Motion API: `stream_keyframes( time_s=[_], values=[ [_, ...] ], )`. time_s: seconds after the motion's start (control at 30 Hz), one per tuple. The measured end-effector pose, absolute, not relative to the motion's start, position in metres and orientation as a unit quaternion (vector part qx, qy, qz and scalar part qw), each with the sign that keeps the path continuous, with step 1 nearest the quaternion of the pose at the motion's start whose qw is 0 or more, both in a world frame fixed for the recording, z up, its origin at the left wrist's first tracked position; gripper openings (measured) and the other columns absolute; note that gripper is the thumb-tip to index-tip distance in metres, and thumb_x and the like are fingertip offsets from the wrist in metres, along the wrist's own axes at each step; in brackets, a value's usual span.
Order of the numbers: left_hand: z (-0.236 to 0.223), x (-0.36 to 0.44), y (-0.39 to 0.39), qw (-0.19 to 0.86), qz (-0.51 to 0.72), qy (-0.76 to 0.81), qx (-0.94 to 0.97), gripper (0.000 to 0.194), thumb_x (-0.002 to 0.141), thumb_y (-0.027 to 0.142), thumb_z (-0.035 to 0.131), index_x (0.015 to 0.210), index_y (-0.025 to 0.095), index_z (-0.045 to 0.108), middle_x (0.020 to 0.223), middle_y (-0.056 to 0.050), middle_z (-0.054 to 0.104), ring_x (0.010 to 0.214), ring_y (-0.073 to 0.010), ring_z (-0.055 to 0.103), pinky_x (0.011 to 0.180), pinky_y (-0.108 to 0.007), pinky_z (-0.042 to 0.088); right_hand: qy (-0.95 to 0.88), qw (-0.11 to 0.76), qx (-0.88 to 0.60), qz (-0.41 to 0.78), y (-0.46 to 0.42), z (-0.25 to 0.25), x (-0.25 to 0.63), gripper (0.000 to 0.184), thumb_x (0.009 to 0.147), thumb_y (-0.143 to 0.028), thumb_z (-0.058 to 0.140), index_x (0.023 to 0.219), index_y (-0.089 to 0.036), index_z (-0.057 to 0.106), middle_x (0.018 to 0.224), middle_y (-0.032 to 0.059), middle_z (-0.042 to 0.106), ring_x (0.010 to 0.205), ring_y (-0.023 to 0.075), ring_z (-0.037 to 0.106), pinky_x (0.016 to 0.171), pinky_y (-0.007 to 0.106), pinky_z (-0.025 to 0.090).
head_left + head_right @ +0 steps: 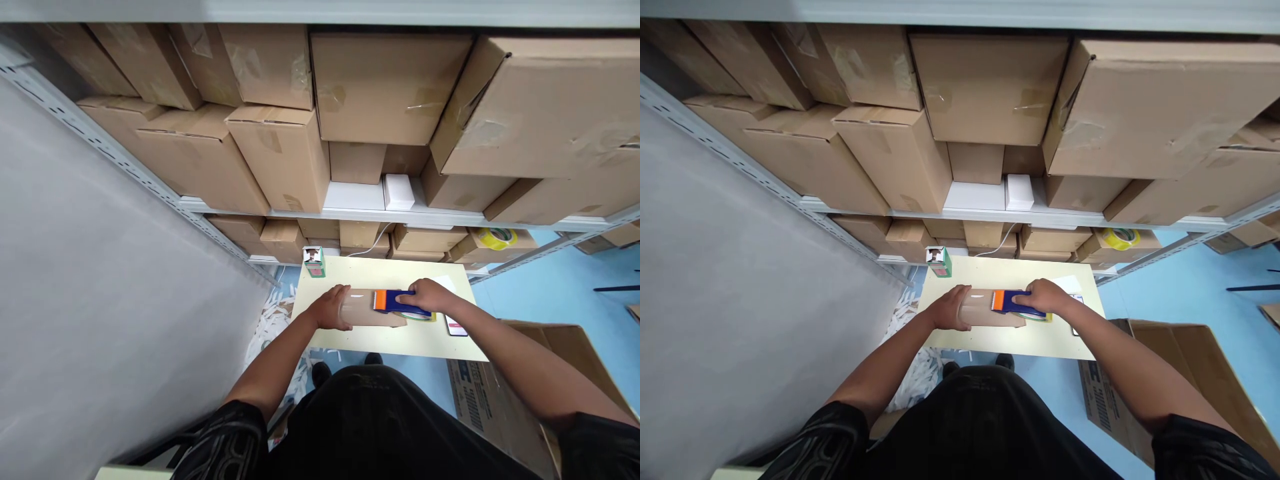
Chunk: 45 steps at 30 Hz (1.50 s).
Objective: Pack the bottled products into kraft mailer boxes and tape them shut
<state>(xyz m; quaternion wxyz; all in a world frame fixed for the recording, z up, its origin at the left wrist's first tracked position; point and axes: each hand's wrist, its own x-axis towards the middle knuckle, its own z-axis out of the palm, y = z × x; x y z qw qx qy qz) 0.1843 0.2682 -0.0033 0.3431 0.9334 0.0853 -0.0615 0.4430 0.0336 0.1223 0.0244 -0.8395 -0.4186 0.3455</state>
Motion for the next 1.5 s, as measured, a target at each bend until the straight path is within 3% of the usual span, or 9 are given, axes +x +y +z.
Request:
stream_keyframes(
  time_s=[0.23,0.5,0.73,0.9,1.03,1.17,1.3,1.5],
  values=[
    [0.003,0.182,0.271,0.345,-0.063,0.099,0.931,0.132,0.054,0.053,0.092,0.162,0.018,0.024,0.159,-0.019,0.035,0.146,-0.0395,0.041,0.123,-0.048,0.035,-0.372,0.054,-0.849,0.371,-0.025,0.114,0.494,0.065,0.080,-0.081,0.057,0.070,-0.019,0.072,0.066,0.0066,0.071,0.065,0.0216,0.064,0.061,0.030,0.040],
    [0.006,0.183,0.270,0.356,-0.063,0.103,0.927,0.131,0.054,0.052,0.093,0.162,0.020,0.026,0.159,-0.018,0.036,0.146,-0.0394,0.042,0.123,-0.048,0.036,-0.302,0.056,-0.861,0.405,-0.072,0.107,0.530,0.064,0.076,-0.082,0.064,0.071,-0.018,0.073,0.071,0.0109,0.073,0.070,0.0260,0.066,0.064,0.032,0.042],
    [0.005,0.184,0.264,0.351,-0.073,0.108,0.927,0.132,0.055,0.051,0.093,0.163,0.020,0.023,0.162,-0.018,0.032,0.147,-0.0391,0.040,0.123,-0.048,0.036,-0.333,-0.014,-0.870,0.363,-0.048,0.068,0.519,0.063,0.076,-0.079,0.065,0.072,-0.017,0.073,0.075,0.0135,0.073,0.071,0.0268,0.067,0.066,0.033,0.042],
    [0.005,0.184,0.263,0.354,-0.067,0.106,0.927,0.133,0.054,0.051,0.094,0.163,0.021,0.023,0.161,-0.017,0.033,0.146,-0.0383,0.042,0.122,-0.047,0.038,-0.325,-0.002,-0.852,0.410,-0.016,0.047,0.512,0.064,0.076,-0.078,0.066,0.073,-0.015,0.075,0.075,0.0131,0.074,0.066,0.0243,0.067,0.065,0.033,0.044],
    [0.005,0.182,0.266,0.356,-0.068,0.119,0.924,0.134,0.053,0.051,0.094,0.163,0.021,0.023,0.161,-0.016,0.033,0.145,-0.0381,0.044,0.122,-0.047,0.038,-0.221,0.067,-0.853,0.468,-0.009,0.031,0.513,0.059,0.075,-0.072,0.073,0.071,-0.013,0.072,0.075,0.0120,0.074,0.060,0.0216,0.065,0.063,0.033,0.049],
    [0.005,0.180,0.266,0.358,-0.066,0.132,0.922,0.134,0.053,0.051,0.094,0.163,0.019,0.023,0.161,-0.018,0.031,0.147,-0.0391,0.041,0.123,-0.048,0.036,-0.014,0.227,-0.760,0.609,-0.026,0.009,0.504,0.042,0.086,-0.056,0.068,0.085,-0.014,0.072,0.082,0.0102,0.076,0.066,0.0198,0.068,0.067,0.031,0.058],
    [0.003,0.180,0.264,0.363,-0.064,0.124,0.921,0.135,0.053,0.051,0.094,0.163,0.020,0.022,0.162,-0.019,0.030,0.149,-0.0391,0.039,0.125,-0.048,0.034,0.092,0.295,-0.700,0.643,-0.054,-0.011,0.481,0.039,0.093,-0.053,0.060,0.084,-0.016,0.069,0.078,0.0087,0.074,0.066,0.0181,0.069,0.068,0.028,0.060],
    [0.001,0.177,0.265,0.374,-0.059,0.123,0.917,0.137,0.054,0.053,0.094,0.165,0.022,0.020,0.163,-0.018,0.029,0.149,-0.0395,0.038,0.124,-0.049,0.035,0.006,0.176,-0.829,0.531,-0.080,-0.033,0.437,0.041,0.092,-0.055,0.061,0.076,-0.018,0.068,0.086,0.0135,0.077,0.075,0.0256,0.074,0.068,0.032,0.057]
  ],
)
